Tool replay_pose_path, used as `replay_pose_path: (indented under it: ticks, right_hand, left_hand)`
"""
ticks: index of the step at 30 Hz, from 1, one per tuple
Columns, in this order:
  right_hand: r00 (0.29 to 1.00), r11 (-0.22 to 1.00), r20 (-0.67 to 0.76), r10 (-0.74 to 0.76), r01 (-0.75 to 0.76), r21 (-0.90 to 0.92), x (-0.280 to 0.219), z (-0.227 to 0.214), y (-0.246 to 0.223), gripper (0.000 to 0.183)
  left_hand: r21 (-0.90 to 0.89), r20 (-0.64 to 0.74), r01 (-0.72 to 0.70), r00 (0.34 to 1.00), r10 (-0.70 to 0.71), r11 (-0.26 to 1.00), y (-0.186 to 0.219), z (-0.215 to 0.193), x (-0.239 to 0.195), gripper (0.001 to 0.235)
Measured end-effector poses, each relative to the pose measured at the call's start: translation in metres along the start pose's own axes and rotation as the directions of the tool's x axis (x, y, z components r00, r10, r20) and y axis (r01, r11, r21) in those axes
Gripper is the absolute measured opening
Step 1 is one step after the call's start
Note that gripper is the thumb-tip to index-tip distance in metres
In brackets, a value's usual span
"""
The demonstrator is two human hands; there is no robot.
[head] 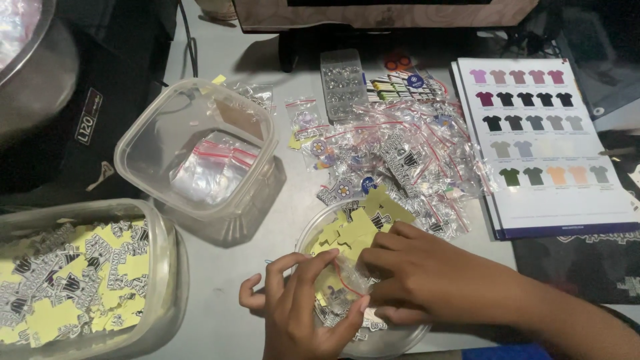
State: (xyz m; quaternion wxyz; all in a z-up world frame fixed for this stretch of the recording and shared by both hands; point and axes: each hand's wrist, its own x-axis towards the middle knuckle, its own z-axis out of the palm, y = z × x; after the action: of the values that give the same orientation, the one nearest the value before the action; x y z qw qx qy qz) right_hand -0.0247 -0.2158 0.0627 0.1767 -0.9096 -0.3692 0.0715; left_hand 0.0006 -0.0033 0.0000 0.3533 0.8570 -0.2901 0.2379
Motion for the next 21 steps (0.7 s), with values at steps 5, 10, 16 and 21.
replay_pose_path:
  ticks: [5, 10, 16, 21]
  right_hand:
    - [0.998, 0.999, 0.059, 0.013, -0.011, -0.036, 0.0, -0.001, 0.0, 0.03]
    - [0.998, 0.998, 0.026, -0.053, 0.054, -0.022, 0.005, -0.005, -0.003, 0.025]
    - [0.977, 0.973, 0.148, -0.154, 0.176, -0.152, 0.007, 0.011, -0.002, 0.021]
    - [0.965, 0.959, -0.082, -0.247, 0.232, -0.163, -0.006, 0.052, -0.006, 0.021]
  left_hand:
    - [0.012, 0.039, -0.007, 0.999, 0.006, 1.0, -0.001, -0.002, 0.0, 0.052]
    - [0.008, 0.036, -0.004, 0.999, 0.004, 1.0, -0.001, -0.001, 0.001, 0.051]
    - [0.005, 0.032, -0.035, 0.999, 0.035, 0.999, -0.003, 0.0, 0.0, 0.05]
    - [0.042, 0.029, -0.058, 0.998, 0.057, 0.997, -0.003, 0.0, 0.002, 0.049]
